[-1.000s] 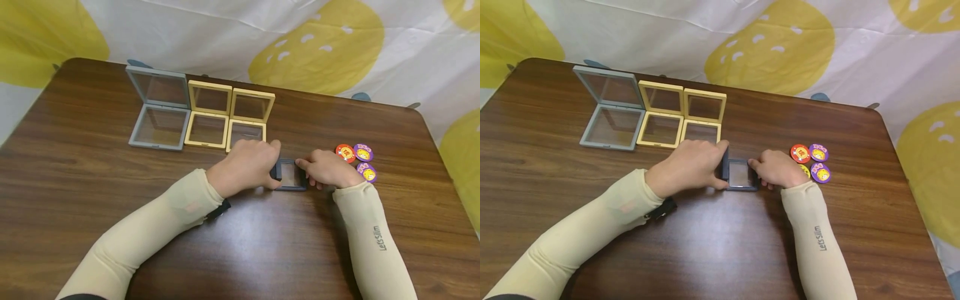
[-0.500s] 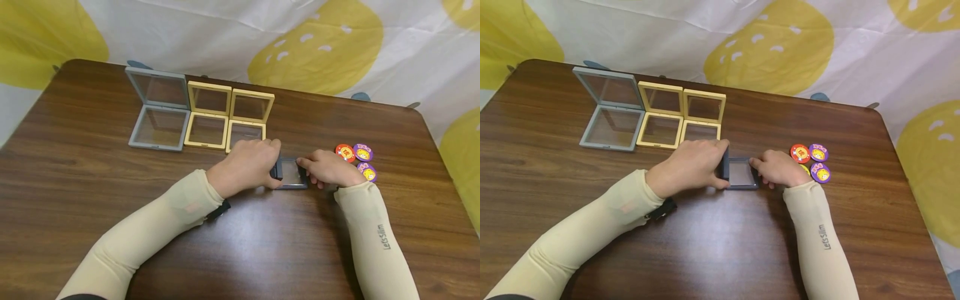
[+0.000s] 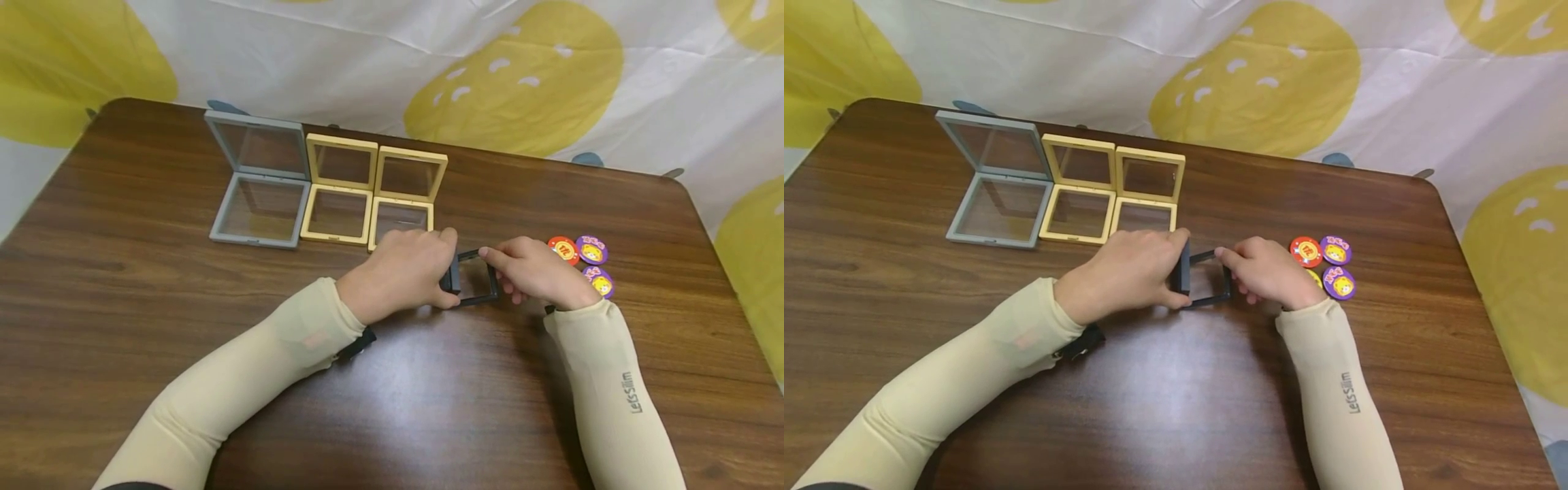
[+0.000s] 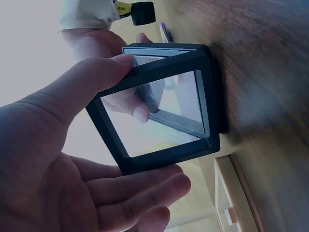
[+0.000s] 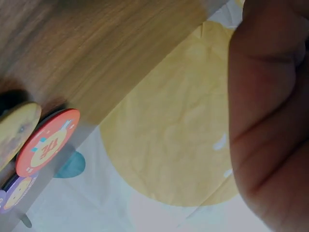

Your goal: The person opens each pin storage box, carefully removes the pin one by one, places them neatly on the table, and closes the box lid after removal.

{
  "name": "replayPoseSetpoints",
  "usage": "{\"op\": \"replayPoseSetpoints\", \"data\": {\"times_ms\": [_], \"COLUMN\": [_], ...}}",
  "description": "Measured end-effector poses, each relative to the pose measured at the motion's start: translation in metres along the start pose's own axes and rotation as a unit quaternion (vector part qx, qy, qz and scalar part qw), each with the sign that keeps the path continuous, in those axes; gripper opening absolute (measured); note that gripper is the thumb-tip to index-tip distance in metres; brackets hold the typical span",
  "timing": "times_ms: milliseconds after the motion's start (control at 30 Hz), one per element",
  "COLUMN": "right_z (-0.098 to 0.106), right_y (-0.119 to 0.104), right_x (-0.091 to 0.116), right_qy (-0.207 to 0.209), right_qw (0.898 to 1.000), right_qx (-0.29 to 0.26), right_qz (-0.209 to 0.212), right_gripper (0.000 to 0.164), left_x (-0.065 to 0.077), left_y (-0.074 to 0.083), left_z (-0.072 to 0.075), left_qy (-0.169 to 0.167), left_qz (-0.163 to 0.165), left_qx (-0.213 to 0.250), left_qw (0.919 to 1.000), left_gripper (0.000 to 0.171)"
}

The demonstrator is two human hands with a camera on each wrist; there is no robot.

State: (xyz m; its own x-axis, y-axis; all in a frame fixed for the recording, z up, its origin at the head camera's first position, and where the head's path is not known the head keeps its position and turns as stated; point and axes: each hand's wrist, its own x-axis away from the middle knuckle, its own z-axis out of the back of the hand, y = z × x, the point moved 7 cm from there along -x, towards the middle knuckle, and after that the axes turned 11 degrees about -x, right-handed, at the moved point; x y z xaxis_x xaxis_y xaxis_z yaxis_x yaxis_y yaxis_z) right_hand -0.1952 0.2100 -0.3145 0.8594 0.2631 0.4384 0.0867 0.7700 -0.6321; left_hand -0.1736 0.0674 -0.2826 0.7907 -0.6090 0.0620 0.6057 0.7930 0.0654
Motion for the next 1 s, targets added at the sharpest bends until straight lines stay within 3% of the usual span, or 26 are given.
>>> {"op": "replayPoseSetpoints", "data": {"times_ms": [233, 667, 833, 933, 1000], "right_z": [0.001, 0.001, 0.005, 0.006, 0.005], "right_y": [-0.001, 0.016, 0.017, 0.009, 0.001], "right_x": [0.001, -0.003, -0.002, -0.003, -0.003], "right_qy": [0.006, -0.016, 0.001, 0.026, 0.043], "right_qw": [1.0, 0.996, 0.992, 0.988, 0.982], "right_qx": [0.003, 0.083, 0.121, 0.151, 0.17], "right_qz": [0.004, -0.026, -0.028, 0.015, 0.069], "right_gripper": [0.047, 0.042, 0.039, 0.031, 0.02], "left_x": [-0.001, -0.002, -0.004, -0.004, -0.004], "left_y": [0.002, 0.002, 0.004, 0.004, 0.002], "left_z": [0.001, -0.002, -0.004, -0.005, -0.003], "left_qy": [0.001, 0.0, -0.009, -0.013, 0.002], "left_qz": [-0.001, -0.002, -0.01, -0.007, 0.004], "left_qx": [0.0, 0.001, -0.005, -0.012, -0.013], "left_qw": [1.0, 1.0, 0.9999, 0.9998, 0.9999], "left_gripper": [0.057, 0.057, 0.077, 0.088, 0.084]}}
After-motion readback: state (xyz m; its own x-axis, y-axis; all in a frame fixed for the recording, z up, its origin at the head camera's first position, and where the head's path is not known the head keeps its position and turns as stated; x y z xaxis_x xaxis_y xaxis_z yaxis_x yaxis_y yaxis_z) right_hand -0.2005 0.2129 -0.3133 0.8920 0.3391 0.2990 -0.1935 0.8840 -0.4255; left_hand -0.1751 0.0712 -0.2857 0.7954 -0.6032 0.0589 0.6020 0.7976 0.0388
